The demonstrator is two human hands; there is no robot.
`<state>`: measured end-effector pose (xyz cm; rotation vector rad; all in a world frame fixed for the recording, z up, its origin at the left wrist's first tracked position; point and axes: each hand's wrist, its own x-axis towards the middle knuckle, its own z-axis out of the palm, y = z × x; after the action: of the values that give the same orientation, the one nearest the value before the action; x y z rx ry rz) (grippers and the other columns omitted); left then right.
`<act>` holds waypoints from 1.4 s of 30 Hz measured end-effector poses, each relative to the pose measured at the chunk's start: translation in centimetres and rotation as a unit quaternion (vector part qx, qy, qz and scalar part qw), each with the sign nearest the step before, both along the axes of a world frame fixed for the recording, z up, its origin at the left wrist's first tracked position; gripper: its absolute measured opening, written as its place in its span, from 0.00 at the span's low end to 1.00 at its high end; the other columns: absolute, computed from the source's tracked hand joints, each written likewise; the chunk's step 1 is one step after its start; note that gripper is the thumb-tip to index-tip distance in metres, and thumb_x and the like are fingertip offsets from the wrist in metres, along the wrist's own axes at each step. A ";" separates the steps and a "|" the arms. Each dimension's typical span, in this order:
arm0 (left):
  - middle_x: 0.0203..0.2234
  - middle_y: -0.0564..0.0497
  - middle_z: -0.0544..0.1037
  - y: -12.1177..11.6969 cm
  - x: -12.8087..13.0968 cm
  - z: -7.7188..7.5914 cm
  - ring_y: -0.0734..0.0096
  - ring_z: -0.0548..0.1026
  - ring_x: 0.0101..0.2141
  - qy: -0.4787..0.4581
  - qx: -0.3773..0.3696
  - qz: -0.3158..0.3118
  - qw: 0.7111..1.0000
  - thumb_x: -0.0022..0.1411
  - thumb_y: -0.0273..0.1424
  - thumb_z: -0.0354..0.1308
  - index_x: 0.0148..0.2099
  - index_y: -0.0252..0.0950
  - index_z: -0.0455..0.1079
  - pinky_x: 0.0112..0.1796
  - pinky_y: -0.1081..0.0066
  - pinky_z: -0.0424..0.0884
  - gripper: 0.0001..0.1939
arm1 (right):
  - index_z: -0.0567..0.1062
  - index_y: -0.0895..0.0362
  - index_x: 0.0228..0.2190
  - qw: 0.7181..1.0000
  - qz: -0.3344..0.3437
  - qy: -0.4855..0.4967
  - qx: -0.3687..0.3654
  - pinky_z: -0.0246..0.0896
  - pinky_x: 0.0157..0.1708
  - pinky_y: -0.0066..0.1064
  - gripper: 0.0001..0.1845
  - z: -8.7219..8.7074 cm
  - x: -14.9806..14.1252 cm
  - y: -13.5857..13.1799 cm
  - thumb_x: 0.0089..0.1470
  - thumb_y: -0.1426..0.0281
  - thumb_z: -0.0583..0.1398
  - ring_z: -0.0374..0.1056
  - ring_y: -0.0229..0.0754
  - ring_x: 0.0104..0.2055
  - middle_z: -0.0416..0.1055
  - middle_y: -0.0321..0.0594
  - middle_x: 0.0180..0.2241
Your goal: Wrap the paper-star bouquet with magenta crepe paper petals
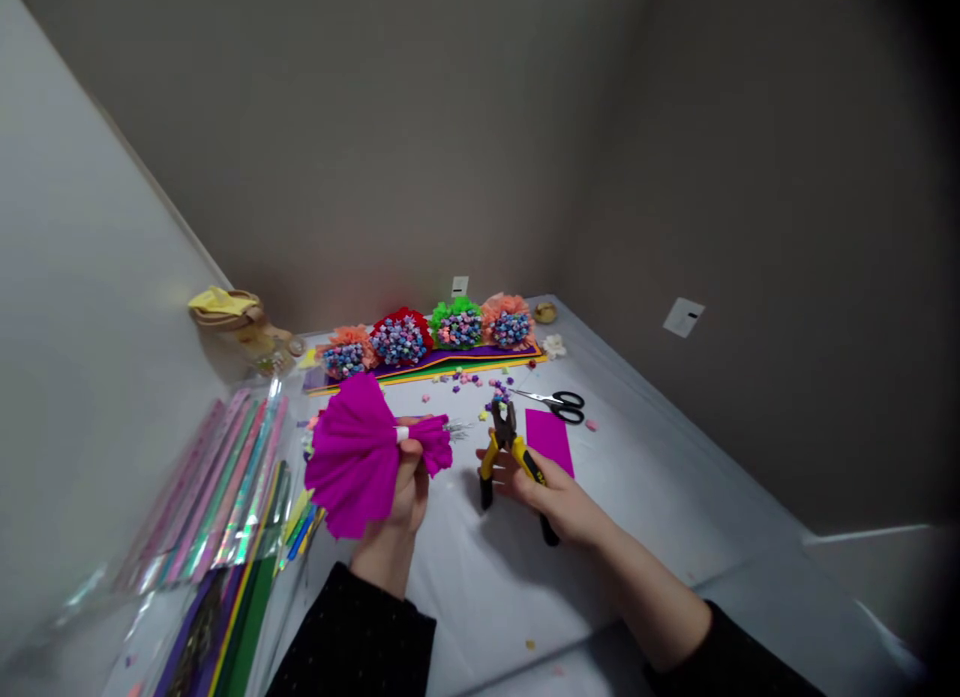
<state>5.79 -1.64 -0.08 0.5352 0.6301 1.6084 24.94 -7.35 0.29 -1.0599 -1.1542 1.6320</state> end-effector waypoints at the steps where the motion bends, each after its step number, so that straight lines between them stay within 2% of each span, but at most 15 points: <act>1: 0.27 0.56 0.75 0.0 -0.1 0.2 0.78 0.72 0.27 -0.013 -0.014 -0.004 1.000 0.37 0.36 0.74 0.35 0.36 0.72 0.30 0.77 0.68 0.22 | 0.61 0.55 0.55 1.000 -0.002 0.016 -0.008 0.54 0.56 0.52 0.41 0.1 -0.1 -0.1 0.47 0.45 0.60 0.63 0.56 0.56 0.64 0.56 0.56; 4: 0.24 0.58 0.74 0.0 -0.3 0.6 0.81 0.70 0.25 -0.060 -0.045 -0.015 0.997 0.35 0.37 0.74 0.35 0.37 0.72 0.29 0.78 0.67 0.23 | 0.61 0.55 0.55 0.999 0.005 0.033 -0.007 0.56 0.55 0.51 0.39 0.4 -0.3 -0.5 0.48 0.46 0.60 0.63 0.56 0.56 0.65 0.55 0.54; 8: 0.24 0.59 0.73 0.1 -0.4 0.6 0.81 0.70 0.25 -0.078 -0.049 -0.014 0.996 0.33 0.35 0.75 0.36 0.38 0.72 0.30 0.78 0.66 0.24 | 0.65 0.57 0.52 0.999 0.013 -0.044 0.028 0.57 0.53 0.51 0.34 1.1 -1.3 -0.8 0.51 0.47 0.57 0.64 0.56 0.54 0.68 0.53 0.51; 11: 0.23 0.60 0.73 0.1 -0.3 0.4 0.80 0.70 0.25 -0.067 -0.043 0.006 0.997 0.33 0.36 0.75 0.36 0.39 0.72 0.33 0.76 0.67 0.24 | 0.64 0.59 0.54 0.992 0.008 -0.107 0.064 0.53 0.56 0.51 0.34 1.4 -2.2 -0.8 0.53 0.49 0.56 0.62 0.56 0.55 0.68 0.52 0.51; 14: 0.25 0.59 0.75 0.2 0.0 0.4 0.80 0.71 0.26 -0.057 -0.047 0.025 0.997 0.32 0.36 0.75 0.35 0.39 0.73 0.35 0.76 0.68 0.25 | 0.62 0.60 0.56 0.989 0.005 -0.121 0.088 0.48 0.59 0.49 0.34 1.5 -2.8 -0.6 0.54 0.52 0.56 0.59 0.54 0.58 0.65 0.51 0.54; 18: 0.28 0.59 0.76 0.2 0.2 0.7 0.78 0.74 0.30 -0.047 -0.055 0.054 0.996 0.28 0.35 0.76 0.35 0.38 0.73 0.35 0.78 0.70 0.27 | 0.63 0.60 0.55 0.986 -0.008 -0.145 0.080 0.49 0.59 0.48 0.32 1.5 -3.1 -0.4 0.54 0.55 0.56 0.60 0.54 0.57 0.66 0.50 0.54; 21: 0.28 0.57 0.77 0.1 0.3 0.8 0.77 0.75 0.30 -0.025 -0.035 0.046 0.998 0.31 0.36 0.75 0.34 0.38 0.73 0.33 0.77 0.71 0.25 | 0.64 0.60 0.54 0.985 -0.013 -0.154 0.072 0.51 0.57 0.48 0.31 1.7 -3.2 -0.4 0.53 0.57 0.56 0.62 0.54 0.55 0.68 0.49 0.52; 26: 0.28 0.55 0.77 -0.1 0.4 0.4 0.76 0.74 0.30 0.015 -0.002 0.033 0.999 0.33 0.37 0.75 0.34 0.38 0.74 0.33 0.76 0.71 0.22 | 0.62 0.60 0.56 0.987 -0.005 -0.145 0.075 0.49 0.59 0.45 0.32 2.2 -3.5 -0.3 0.53 0.59 0.57 0.60 0.53 0.57 0.66 0.48 0.54; 30: 0.28 0.55 0.77 -0.1 0.4 0.2 0.73 0.75 0.31 0.039 0.011 0.022 0.999 0.35 0.38 0.74 0.34 0.39 0.74 0.35 0.74 0.71 0.21 | 0.62 0.61 0.57 0.987 0.000 -0.144 0.070 0.54 0.56 0.44 0.32 2.5 -3.7 -0.3 0.54 0.59 0.56 0.63 0.51 0.52 0.70 0.47 0.47; 34: 0.28 0.55 0.77 -0.1 0.3 0.3 0.73 0.75 0.30 0.041 0.002 0.009 0.999 0.36 0.39 0.74 0.33 0.39 0.74 0.33 0.75 0.71 0.21 | 0.63 0.60 0.56 0.987 0.000 -0.143 0.068 0.58 0.52 0.42 0.31 2.4 -3.7 -0.4 0.54 0.60 0.56 0.64 0.51 0.49 0.71 0.44 0.42; 38: 0.27 0.55 0.77 -0.1 0.4 0.6 0.75 0.74 0.29 0.069 0.017 0.034 0.997 0.35 0.37 0.74 0.33 0.38 0.75 0.32 0.76 0.70 0.20 | 0.61 0.60 0.57 0.987 -0.002 -0.148 0.064 0.57 0.53 0.41 0.32 2.4 -3.6 -0.4 0.53 0.60 0.56 0.64 0.50 0.49 0.70 0.44 0.45; 42: 0.25 0.55 0.76 -0.1 0.5 0.8 0.74 0.74 0.29 0.080 0.037 0.033 0.996 0.36 0.37 0.74 0.32 0.36 0.75 0.32 0.75 0.71 0.19 | 0.61 0.59 0.57 0.987 -0.007 -0.148 0.057 0.56 0.52 0.41 0.33 2.5 -3.6 -0.3 0.53 0.59 0.56 0.63 0.50 0.49 0.70 0.44 0.44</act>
<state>6.31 -1.76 0.68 0.7089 0.7155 1.6678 21.33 -7.61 2.84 -1.2617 -1.4114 1.4107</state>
